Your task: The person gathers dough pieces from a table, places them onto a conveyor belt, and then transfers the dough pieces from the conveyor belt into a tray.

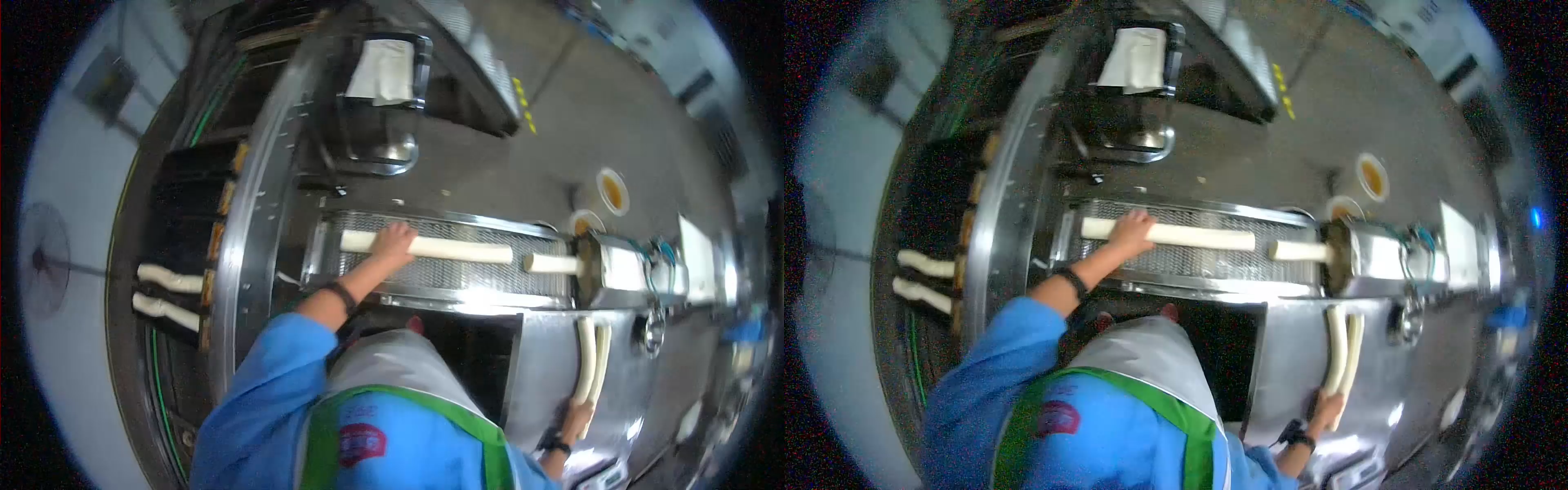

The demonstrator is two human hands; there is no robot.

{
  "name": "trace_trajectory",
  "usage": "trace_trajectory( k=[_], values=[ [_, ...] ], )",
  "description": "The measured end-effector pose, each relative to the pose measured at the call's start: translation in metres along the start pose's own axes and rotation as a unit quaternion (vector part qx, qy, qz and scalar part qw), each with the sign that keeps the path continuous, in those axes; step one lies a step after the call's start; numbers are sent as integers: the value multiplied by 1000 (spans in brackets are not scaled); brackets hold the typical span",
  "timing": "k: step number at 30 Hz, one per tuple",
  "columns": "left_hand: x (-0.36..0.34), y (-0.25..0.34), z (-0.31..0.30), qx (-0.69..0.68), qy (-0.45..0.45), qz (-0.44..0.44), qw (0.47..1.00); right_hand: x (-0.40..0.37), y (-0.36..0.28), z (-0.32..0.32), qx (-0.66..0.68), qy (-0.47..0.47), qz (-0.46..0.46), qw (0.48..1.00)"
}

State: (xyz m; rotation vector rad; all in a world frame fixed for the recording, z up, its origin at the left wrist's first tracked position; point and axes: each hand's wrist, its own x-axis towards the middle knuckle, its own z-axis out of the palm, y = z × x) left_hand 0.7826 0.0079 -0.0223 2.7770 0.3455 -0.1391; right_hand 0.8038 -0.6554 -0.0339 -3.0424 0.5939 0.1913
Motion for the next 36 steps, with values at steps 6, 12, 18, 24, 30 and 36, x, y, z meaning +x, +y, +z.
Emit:
trace_trajectory(
  k=[6, 12, 18, 24, 30, 36],
  values=[
    [-26, -22, -35, -158, 15, -23, 987, 2, -36, -15, 109, -43, -93, 989],
    [-85, -25, -122, -728, 125, -119, 664, -51, -175, -98, 352, -130, -136, 917],
    [-215, -68, -210, -812, 366, -121, 437, -156, -348, -139, 573, -284, -326, 696],
    [-325, -174, -242, -725, 553, -94, 401, -333, -545, -187, 366, -445, -592, 563],
    [-422, -277, -123, -701, 578, -289, 300, -494, -620, -202, 368, -517, -719, 283],
    [-423, -266, -95, -488, 584, -501, 413, -465, -633, -155, 363, -442, -746, 341]
  ],
)
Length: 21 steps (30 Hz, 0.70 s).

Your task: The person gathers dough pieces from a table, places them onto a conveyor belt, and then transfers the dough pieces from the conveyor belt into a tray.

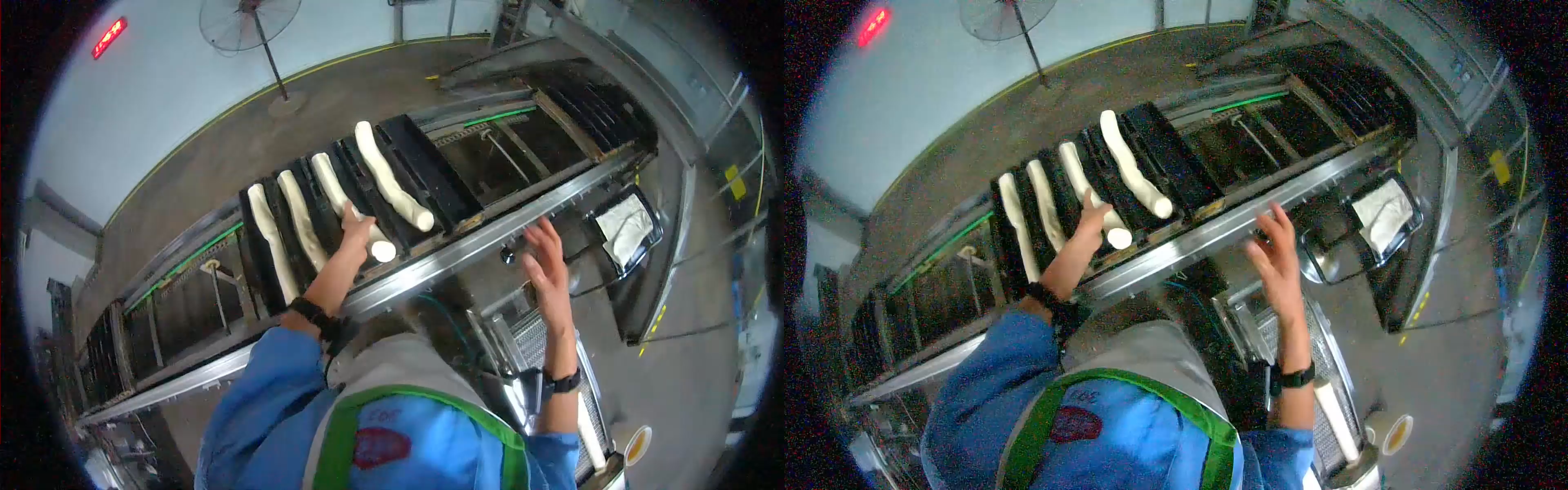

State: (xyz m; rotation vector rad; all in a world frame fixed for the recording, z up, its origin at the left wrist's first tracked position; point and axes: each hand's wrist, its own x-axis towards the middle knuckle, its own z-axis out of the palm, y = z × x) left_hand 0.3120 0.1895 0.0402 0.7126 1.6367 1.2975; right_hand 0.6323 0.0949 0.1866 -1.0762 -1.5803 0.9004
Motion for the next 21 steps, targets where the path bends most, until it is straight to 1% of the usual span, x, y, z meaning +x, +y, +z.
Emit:
trace_trajectory(
  k=[1, 2, 3, 4, 5, 6, 7, 8, 9, 10, 11, 12, 13, 15, 16, 17, 18, 19, 20, 21],
  values=[
    [6, -9, 1, 101, 25, 41, 994, -18, 26, -15, -35, 23, 25, 999],
    [14, -20, 1, 153, 51, 18, 987, -42, 53, -36, -124, 38, 77, 989],
    [7, -22, 2, 184, 88, 38, 978, -84, 134, -72, -286, 62, 67, 954],
    [10, -25, -2, 223, 75, 51, 971, -127, 155, -98, -438, 43, 60, 896],
    [17, -31, -11, 262, 63, 63, 961, -176, 188, -126, -509, 27, 158, 846],
    [24, -40, -22, 259, 71, 58, 962, -222, 209, -149, -515, -24, 360, 777],
    [31, -51, -35, 303, 73, 158, 937, -284, 253, -174, -562, -78, 365, 738],
    [35, -56, -43, 347, 73, 256, 899, -313, 255, -177, -597, -58, 324, 732],
    [33, -49, -49, 349, 79, 253, 899, -326, 251, -173, -629, -36, 282, 723],
    [26, -36, -55, 362, 78, 240, 897, -322, 231, -159, -629, -42, 280, 724],
    [19, -26, -60, 375, 76, 228, 895, -303, 192, -133, -663, -32, 305, 683],
    [16, -21, -61, 375, 80, 226, 896, -288, 173, -121, -694, -21, 330, 640],
    [11, -17, -64, 412, 124, 218, 876, -285, 178, -126, -696, -20, 324, 641],
    [2, -13, -68, 480, 209, 193, 829, -282, 190, -140, -664, -42, 441, 602],
    [0, -11, -69, 479, 212, 197, 829, -286, 196, -143, -766, -26, 318, 558],
    [1, -6, -69, 477, 215, 193, 830, -288, 208, -157, -768, -28, 314, 557],
    [2, 2, -65, 391, 150, 285, 862, -279, 217, -184, -584, 44, 311, 748],
    [4, 7, -66, 294, 87, 374, 875, -270, 228, -214, -355, 110, 283, 884],
    [11, 2, -67, 303, 70, 385, 869, -258, 231, -229, -96, 164, 235, 953],
    [12, 3, -60, 239, 35, 346, 906, -190, 96, -161, -323, 216, 247, 888]
  ],
)
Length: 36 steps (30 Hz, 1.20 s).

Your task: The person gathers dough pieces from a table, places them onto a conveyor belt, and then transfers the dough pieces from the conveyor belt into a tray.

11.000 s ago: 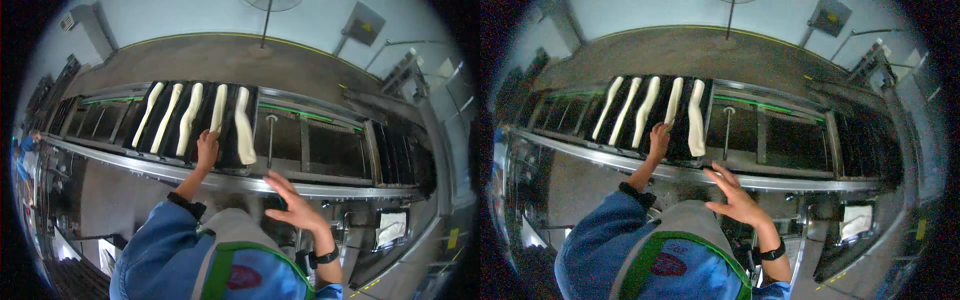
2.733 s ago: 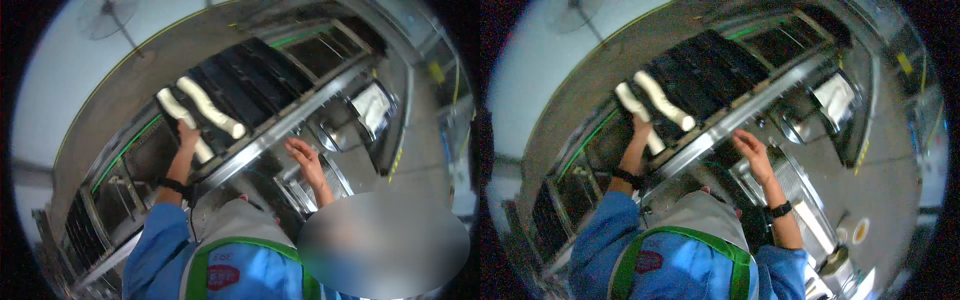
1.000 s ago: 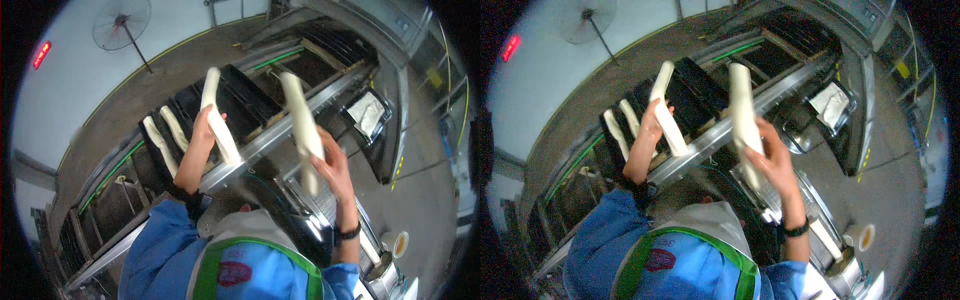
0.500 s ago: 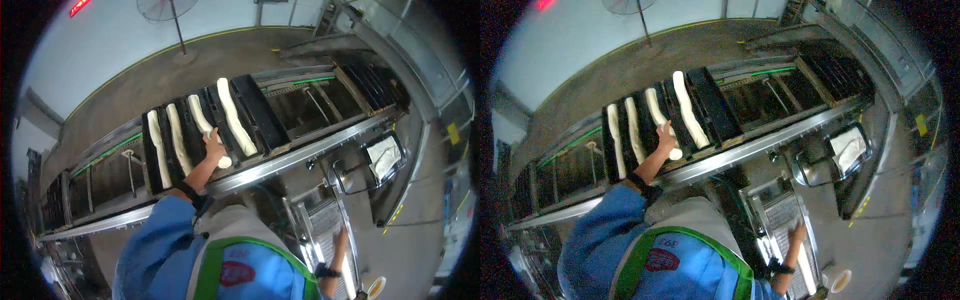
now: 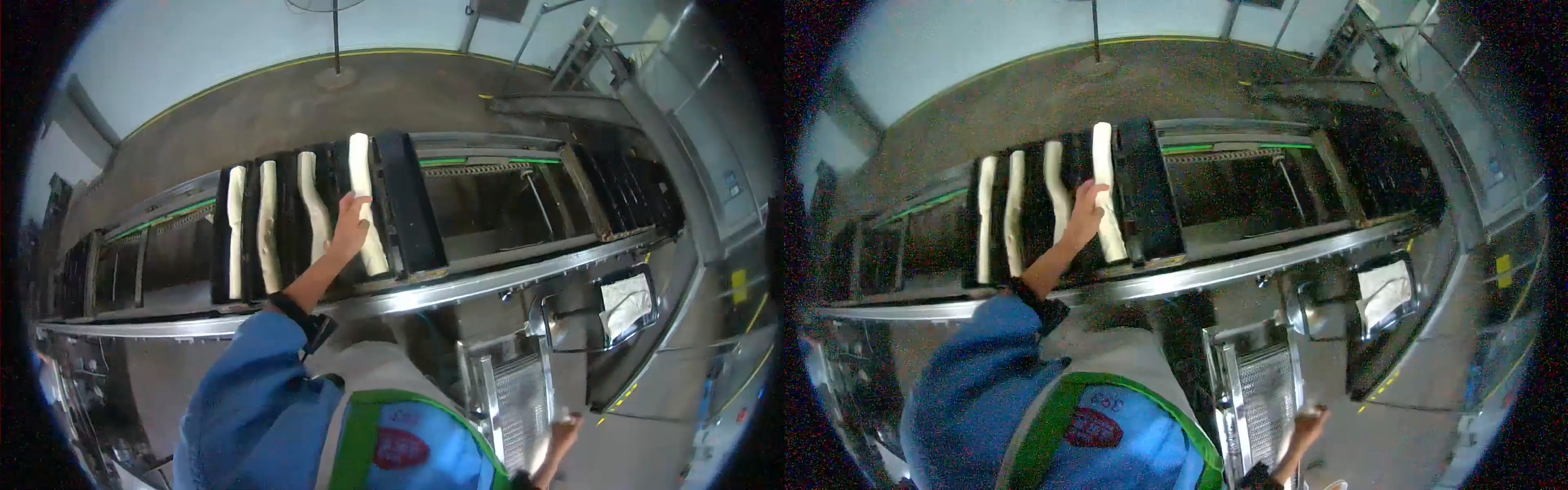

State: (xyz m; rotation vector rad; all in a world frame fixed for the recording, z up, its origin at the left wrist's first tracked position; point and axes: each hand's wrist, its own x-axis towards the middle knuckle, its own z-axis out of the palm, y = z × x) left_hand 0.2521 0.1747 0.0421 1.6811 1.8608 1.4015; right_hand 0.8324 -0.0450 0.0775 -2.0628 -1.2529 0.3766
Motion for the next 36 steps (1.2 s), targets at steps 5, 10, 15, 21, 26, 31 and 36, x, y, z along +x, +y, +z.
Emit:
trace_trajectory(
  k=[5, 10, 15, 21, 26, 31, 36],
  values=[
    [7, -49, 25, 141, 42, -162, 976, -10, -118, -77, 169, 141, -116, 969],
    [1, -57, -1, 277, 25, -131, 951, -18, -235, -66, 306, 146, -257, 905],
    [-23, -57, -45, 184, -46, -193, 963, -15, -332, 38, 351, 124, -339, 864],
    [-68, -84, -71, 91, 17, -183, 979, -39, -393, 143, 140, -398, -492, 761],
    [-70, -82, -109, 149, 54, -119, 980, -23, -343, 163, 72, -451, -456, 764],
    [-47, -44, -114, 18, 55, -38, 998, -14, -233, 176, 99, -427, -291, 851],
    [27, -167, -85, 211, 47, -101, 971, -39, -173, 160, 108, -423, -115, 892]
  ],
)
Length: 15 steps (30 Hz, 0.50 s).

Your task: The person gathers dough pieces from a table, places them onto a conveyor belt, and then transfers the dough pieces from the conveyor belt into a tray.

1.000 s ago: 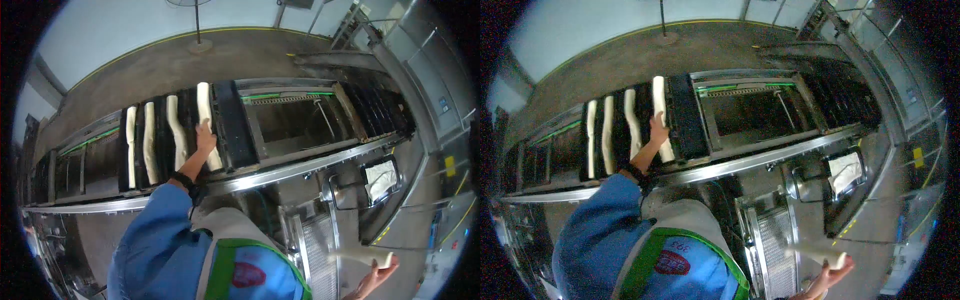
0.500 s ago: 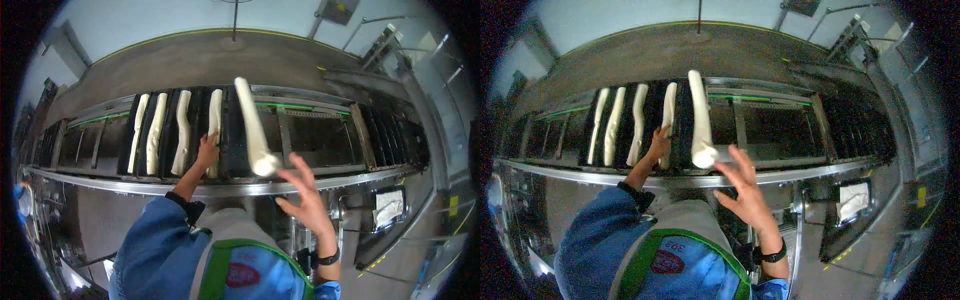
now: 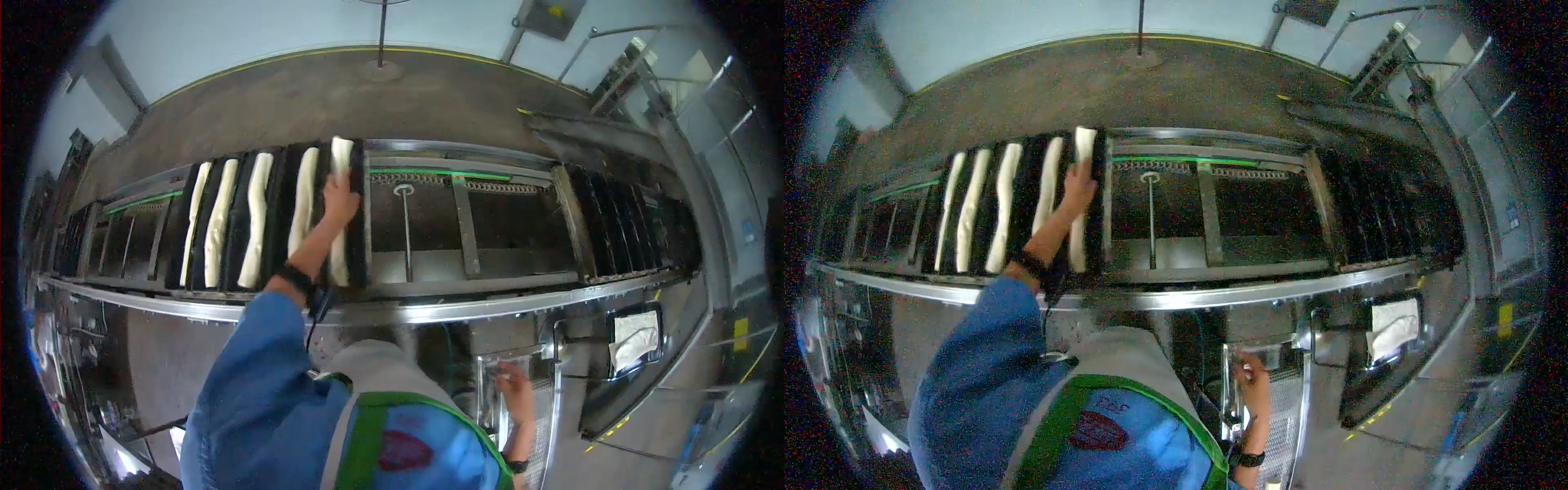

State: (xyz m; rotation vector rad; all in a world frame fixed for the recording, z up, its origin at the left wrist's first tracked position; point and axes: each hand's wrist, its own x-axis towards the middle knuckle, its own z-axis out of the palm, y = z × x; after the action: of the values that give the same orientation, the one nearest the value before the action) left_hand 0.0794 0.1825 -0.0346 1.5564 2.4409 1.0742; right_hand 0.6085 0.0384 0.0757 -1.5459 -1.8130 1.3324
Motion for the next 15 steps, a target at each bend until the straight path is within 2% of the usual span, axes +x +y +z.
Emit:
trace_trajectory(
  k=[2, 3, 4, 6, 8, 9, 11, 12, 13, 14, 15],
  values=[
    [27, -6, -1, 8, -63, -158, 985, -15, 10, 4, 52, 40, 54, 996],
    [29, 26, -26, 77, -114, -229, 964, -18, 12, 5, 54, 46, 55, 996],
    [27, 40, -43, 100, -97, -242, 960, -23, 15, 7, 43, 56, 44, 997],
    [54, -54, -7, -19, -112, -207, 972, -30, 13, 8, 33, 67, 39, 996],
    [56, -64, -26, -20, -186, -207, 960, -33, 0, 7, 63, 74, 41, 994],
    [63, -129, 1, 3, -210, -79, 974, -32, 11, 4, 69, 77, 42, 994],
    [40, -83, -38, 29, -204, -160, 965, -35, 44, 8, 62, 117, -4, 991],
    [30, -62, -56, 44, -193, -182, 963, -36, 43, 12, 71, 142, 3, 987],
    [22, -39, -73, 43, -187, -204, 960, -33, 36, 11, 55, 125, 42, 990],
    [11, -41, -68, -123, -133, -144, 973, -33, 33, 8, 42, 112, 80, 990],
    [6, -64, -72, -293, -86, -85, 949, -34, 38, 6, 54, 151, 89, 983]
  ],
)
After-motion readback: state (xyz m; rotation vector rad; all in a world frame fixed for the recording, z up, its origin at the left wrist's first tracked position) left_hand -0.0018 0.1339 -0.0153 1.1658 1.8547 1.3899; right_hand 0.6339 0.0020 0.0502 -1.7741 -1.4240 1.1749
